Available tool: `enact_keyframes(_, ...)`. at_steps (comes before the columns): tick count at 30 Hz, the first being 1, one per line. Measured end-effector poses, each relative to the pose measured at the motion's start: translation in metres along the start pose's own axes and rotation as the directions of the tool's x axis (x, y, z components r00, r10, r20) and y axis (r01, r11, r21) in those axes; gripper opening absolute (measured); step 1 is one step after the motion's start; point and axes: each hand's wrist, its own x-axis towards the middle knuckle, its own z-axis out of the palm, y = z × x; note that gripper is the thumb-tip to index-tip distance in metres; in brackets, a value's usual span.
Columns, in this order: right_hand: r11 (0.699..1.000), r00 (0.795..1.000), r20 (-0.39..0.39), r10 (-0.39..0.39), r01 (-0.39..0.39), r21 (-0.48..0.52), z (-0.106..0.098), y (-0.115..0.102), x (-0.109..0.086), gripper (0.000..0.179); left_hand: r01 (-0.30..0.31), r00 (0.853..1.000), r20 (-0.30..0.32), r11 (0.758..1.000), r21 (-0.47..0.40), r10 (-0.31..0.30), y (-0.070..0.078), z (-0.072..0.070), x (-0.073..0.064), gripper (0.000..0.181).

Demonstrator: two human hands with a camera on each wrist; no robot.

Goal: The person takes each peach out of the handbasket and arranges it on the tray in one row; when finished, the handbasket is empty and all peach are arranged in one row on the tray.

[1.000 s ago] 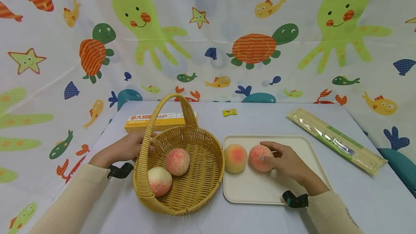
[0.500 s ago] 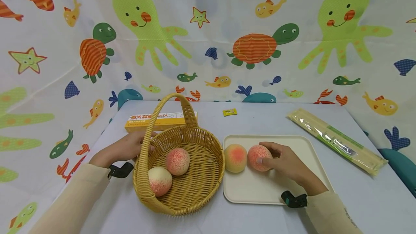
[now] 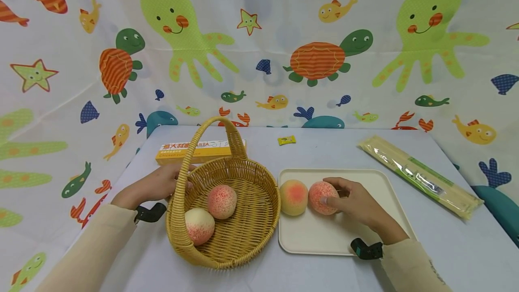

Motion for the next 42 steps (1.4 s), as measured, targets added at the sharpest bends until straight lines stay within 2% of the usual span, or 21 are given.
enact_keyframes(21,1.0,0.999,0.03,-0.015,0.014,0.026,-0.0029,0.0002,-0.0023,0.057,-0.014,1.0,0.002,1.0,-0.004,0.014,-0.0023,-0.0007,0.0002,0.049)
enact_keyframes(42,1.0,1.0,0.013,-0.009,0.009,0.023,-0.0003,0.0002,-0.0012,0.059,-0.017,1.0,-0.005,1.0,-0.001,0.017,-0.0029,-0.0007,-0.0004,0.053)
